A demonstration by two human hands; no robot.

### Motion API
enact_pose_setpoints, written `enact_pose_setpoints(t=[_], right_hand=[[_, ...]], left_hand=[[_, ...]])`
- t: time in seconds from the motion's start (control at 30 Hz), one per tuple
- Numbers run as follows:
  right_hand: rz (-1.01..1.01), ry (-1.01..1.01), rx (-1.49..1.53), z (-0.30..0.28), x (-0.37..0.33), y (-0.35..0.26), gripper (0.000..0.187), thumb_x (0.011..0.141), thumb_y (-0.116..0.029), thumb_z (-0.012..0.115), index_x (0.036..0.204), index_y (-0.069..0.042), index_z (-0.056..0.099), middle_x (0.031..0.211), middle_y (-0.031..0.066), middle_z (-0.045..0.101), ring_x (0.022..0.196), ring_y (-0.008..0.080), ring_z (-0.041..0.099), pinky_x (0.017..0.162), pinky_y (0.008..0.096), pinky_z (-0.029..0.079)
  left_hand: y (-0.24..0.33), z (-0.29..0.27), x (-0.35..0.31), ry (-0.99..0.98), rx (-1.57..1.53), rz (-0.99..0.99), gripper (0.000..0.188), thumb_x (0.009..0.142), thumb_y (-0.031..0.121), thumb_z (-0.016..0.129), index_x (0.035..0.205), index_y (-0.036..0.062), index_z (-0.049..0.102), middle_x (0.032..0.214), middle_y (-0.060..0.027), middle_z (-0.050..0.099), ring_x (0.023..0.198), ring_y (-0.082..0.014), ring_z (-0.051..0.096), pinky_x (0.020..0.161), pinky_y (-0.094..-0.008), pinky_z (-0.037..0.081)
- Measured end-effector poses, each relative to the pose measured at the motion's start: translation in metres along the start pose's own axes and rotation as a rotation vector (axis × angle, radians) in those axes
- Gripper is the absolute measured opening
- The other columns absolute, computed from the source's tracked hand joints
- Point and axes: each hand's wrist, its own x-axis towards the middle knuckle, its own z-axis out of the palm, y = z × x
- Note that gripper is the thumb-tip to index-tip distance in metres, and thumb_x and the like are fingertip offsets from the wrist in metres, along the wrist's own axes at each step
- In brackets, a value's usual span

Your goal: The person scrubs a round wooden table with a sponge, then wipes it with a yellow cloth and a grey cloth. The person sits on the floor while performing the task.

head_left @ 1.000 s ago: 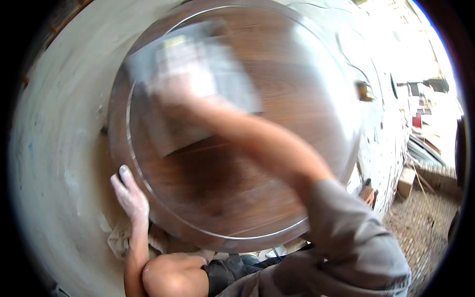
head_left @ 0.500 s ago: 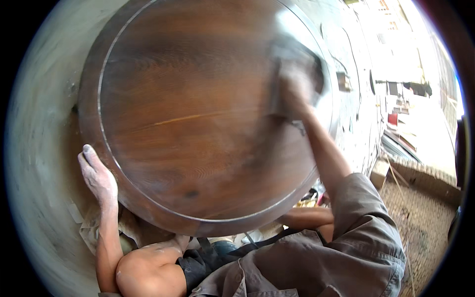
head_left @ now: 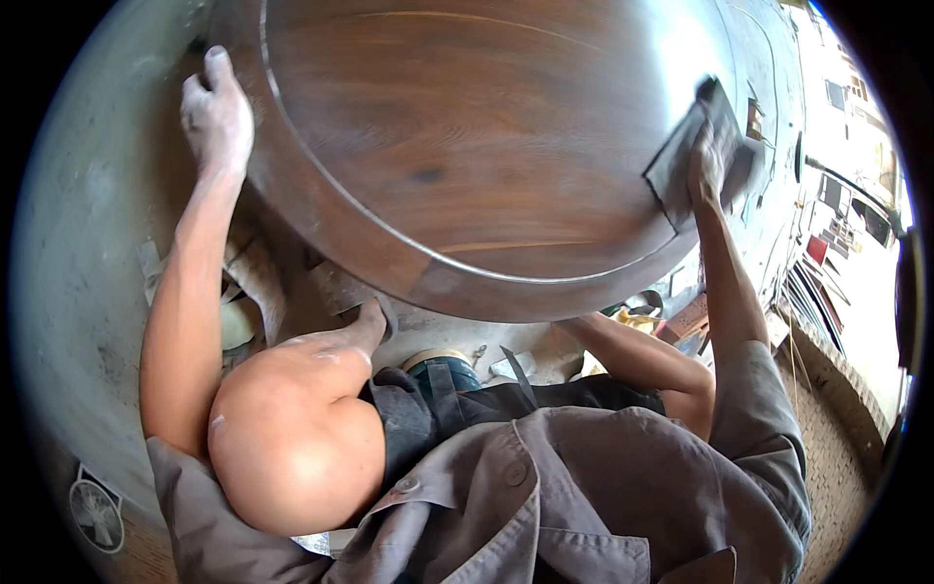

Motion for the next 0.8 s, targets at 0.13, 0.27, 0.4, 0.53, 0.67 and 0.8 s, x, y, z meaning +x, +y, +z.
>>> enact_pose_setpoints(t=[0.13, 0.27, 0.4, 0.53, 0.67, 0.8], right_hand=[[-0.225, 0.036, 0.092, -0.017, -0.061, -0.165, 0.058, 0.090, -0.036, 0.053, 0.135, 0.002, 0.050, 0.140, 0.0229, 0.048, 0.134, 0.0400, 0.040, 0.114, 0.0496, 0.026], [-0.329, -0.091, 0.569, -0.056, -0.112, -0.319, 0.059, 0.092, -0.038, 0.052, 0.139, -0.002, 0.049, 0.149, 0.0194, 0.042, 0.142, 0.0365, 0.033, 0.119, 0.0488, 0.020], [-0.352, -0.093, 0.602, -0.063, -0.136, -0.255, 0.052, 0.090, -0.023, 0.058, 0.139, -0.006, 0.050, 0.148, 0.0156, 0.044, 0.140, 0.0337, 0.037, 0.117, 0.0475, 0.027], [-0.067, 0.027, 0.430, -0.070, -0.170, -0.103, 0.045, 0.088, -0.010, 0.053, 0.132, -0.001, 0.052, 0.139, 0.0243, 0.050, 0.131, 0.0396, 0.046, 0.114, 0.0459, 0.032], [0.128, -0.183, -0.075, -0.103, -0.208, 0.063, 0.017, 0.092, -0.019, 0.048, 0.099, -0.004, 0.054, 0.082, 0.0170, 0.064, 0.062, 0.0381, 0.066, 0.054, 0.0488, 0.052], [0.419, -0.323, -0.064, -0.153, -0.197, 0.125, 0.030, 0.098, -0.026, 0.041, 0.101, 0.000, 0.056, 0.084, 0.0264, 0.067, 0.082, 0.0435, 0.067, 0.073, 0.0512, 0.052]], left_hand=[[-0.006, -0.006, 0.000, 0.030, 0.033, 0.012, 0.074, 0.097, 0.057, 0.041, 0.117, -0.0122, 0.057, 0.119, -0.0349, 0.059, 0.114, -0.0474, 0.055, 0.099, -0.0507, 0.042], [-0.001, 0.000, -0.004, -0.048, 0.061, 0.067, 0.077, 0.097, 0.058, 0.039, 0.117, -0.0143, 0.058, 0.119, -0.0356, 0.059, 0.114, -0.0486, 0.055, 0.098, -0.0515, 0.043], [-0.033, -0.008, 0.010, 0.013, 0.046, 0.079, 0.075, 0.099, 0.055, 0.041, 0.122, -0.0159, 0.054, 0.124, -0.0369, 0.055, 0.119, -0.0459, 0.053, 0.102, -0.0494, 0.040], [-0.022, -0.012, 0.002, 0.007, 0.041, 0.028, 0.075, 0.100, 0.053, 0.039, 0.124, -0.0176, 0.050, 0.126, -0.0388, 0.052, 0.119, -0.0471, 0.052, 0.103, -0.0501, 0.040], [-0.033, 0.016, 0.005, -0.015, 0.043, 0.040, 0.076, 0.101, 0.052, 0.038, 0.122, -0.0200, 0.050, 0.125, -0.0407, 0.052, 0.119, -0.0475, 0.052, 0.103, -0.0501, 0.040], [-0.041, -0.003, 0.024, 0.033, 0.079, 0.065, 0.076, 0.101, 0.050, 0.038, 0.120, -0.0219, 0.050, 0.123, -0.0422, 0.052, 0.118, -0.0481, 0.052, 0.103, -0.0503, 0.040]])
